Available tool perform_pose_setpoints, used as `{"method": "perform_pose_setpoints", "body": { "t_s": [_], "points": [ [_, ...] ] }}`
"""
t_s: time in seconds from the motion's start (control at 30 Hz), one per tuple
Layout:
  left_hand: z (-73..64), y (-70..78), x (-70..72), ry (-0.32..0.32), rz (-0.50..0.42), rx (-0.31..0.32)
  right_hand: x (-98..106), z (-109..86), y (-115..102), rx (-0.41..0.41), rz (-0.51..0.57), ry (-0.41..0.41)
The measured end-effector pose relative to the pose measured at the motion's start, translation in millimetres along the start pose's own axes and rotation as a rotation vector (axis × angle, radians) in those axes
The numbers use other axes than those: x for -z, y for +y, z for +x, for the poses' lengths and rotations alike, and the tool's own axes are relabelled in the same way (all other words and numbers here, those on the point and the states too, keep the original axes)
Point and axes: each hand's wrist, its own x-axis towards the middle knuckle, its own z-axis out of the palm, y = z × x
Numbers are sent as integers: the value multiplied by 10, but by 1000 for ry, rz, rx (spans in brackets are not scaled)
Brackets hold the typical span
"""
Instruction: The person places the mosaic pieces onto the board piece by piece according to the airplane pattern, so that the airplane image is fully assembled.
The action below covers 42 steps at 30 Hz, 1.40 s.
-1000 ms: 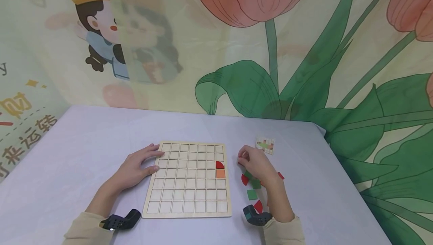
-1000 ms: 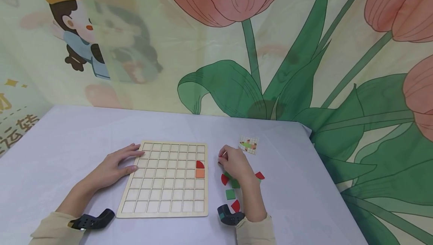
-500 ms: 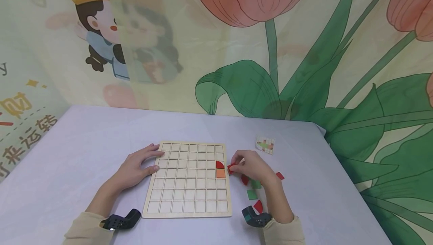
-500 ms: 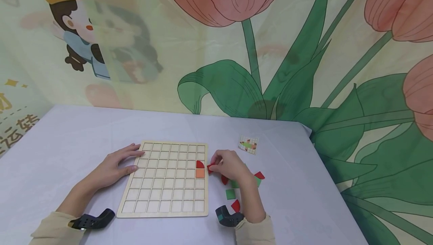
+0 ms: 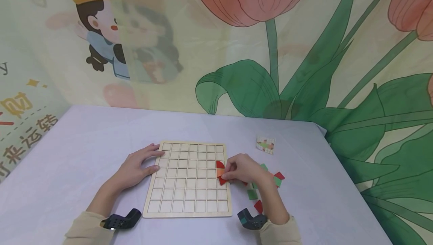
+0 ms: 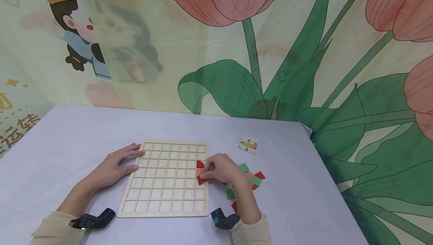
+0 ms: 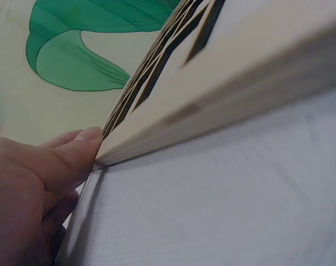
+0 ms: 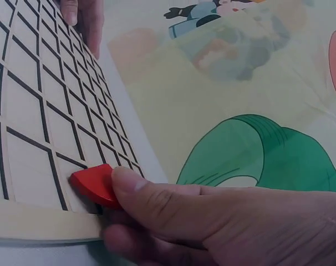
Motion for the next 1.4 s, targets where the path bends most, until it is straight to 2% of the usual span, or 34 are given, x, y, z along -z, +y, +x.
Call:
{"method": "perform_pose_setpoints", "body": {
  "t_s": [0.27,0.53,0.93,1.4],
  "points": [
    [6,-7,-11,-3,11,6,-34,-19,-46,-34,-62,-23],
    [7,-8,-11,-6,12,21,-58,5,-54,5,-109,-29],
    [10,-14,-19,-4,2,20,-76,0,-84,2,-130,-16],
    [13,-20,-20,-9,13,29,-109,5,-128,-49,-158,2]
  ]
}}
